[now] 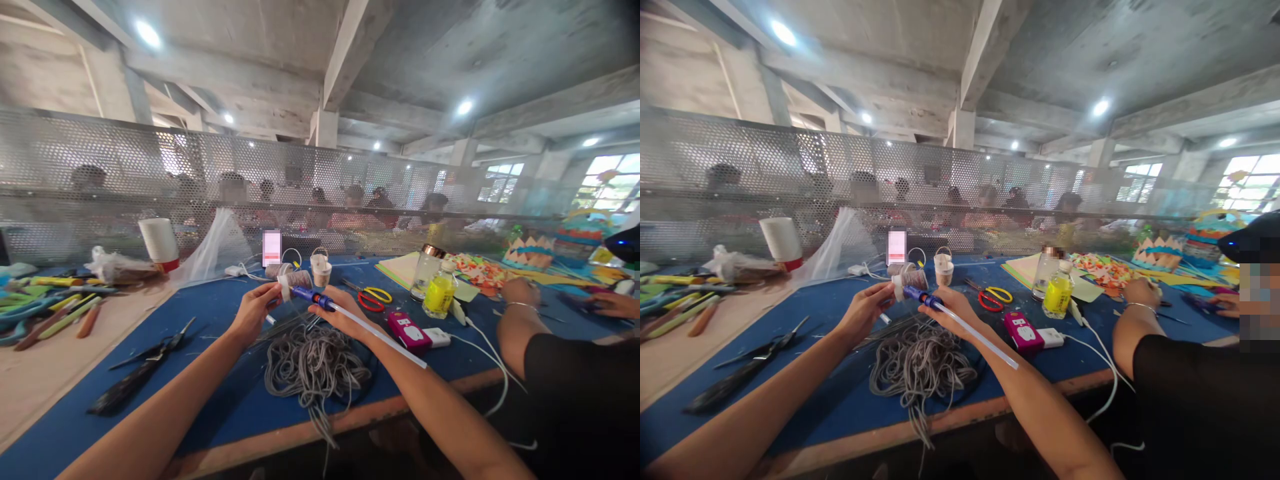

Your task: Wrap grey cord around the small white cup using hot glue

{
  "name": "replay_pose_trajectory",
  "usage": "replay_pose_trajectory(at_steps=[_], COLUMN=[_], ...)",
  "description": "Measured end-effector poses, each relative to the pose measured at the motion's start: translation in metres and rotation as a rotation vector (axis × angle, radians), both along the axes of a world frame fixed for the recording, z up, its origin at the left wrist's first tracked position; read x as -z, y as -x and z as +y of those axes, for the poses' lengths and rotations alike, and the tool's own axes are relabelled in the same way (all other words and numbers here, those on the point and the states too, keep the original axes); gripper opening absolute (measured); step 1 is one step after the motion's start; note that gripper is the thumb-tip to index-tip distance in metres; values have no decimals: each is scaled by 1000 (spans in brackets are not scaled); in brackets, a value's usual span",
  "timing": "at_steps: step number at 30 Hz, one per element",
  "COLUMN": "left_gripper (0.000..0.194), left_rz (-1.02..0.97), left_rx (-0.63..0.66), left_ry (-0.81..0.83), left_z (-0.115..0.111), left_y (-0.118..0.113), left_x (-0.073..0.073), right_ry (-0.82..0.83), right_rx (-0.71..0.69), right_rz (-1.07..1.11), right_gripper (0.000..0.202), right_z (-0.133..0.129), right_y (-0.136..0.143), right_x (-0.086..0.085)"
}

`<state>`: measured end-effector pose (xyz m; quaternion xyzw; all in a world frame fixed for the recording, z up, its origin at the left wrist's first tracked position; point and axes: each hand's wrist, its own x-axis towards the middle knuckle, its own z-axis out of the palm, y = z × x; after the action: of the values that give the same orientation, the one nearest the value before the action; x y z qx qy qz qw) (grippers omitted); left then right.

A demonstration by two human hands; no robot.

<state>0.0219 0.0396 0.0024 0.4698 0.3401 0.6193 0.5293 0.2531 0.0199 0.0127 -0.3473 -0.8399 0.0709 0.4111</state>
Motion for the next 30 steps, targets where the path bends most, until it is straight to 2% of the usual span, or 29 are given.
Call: replay_pose_trajectory(at_steps=[22,30], left_gripper=[37,32], left_rz=[90,89], left_rx=[-22,3], left_ry=[-23,-45], left_z=[-2,-3], left_y=[-2,-1], left_x=[-1,-1], right_ry=[45,35], right_rx=[6,-9], right_rz=[15,23], right_gripper=[26,28], right_z=[0,1], right_y=[-1,-1], right_x=[-1,0])
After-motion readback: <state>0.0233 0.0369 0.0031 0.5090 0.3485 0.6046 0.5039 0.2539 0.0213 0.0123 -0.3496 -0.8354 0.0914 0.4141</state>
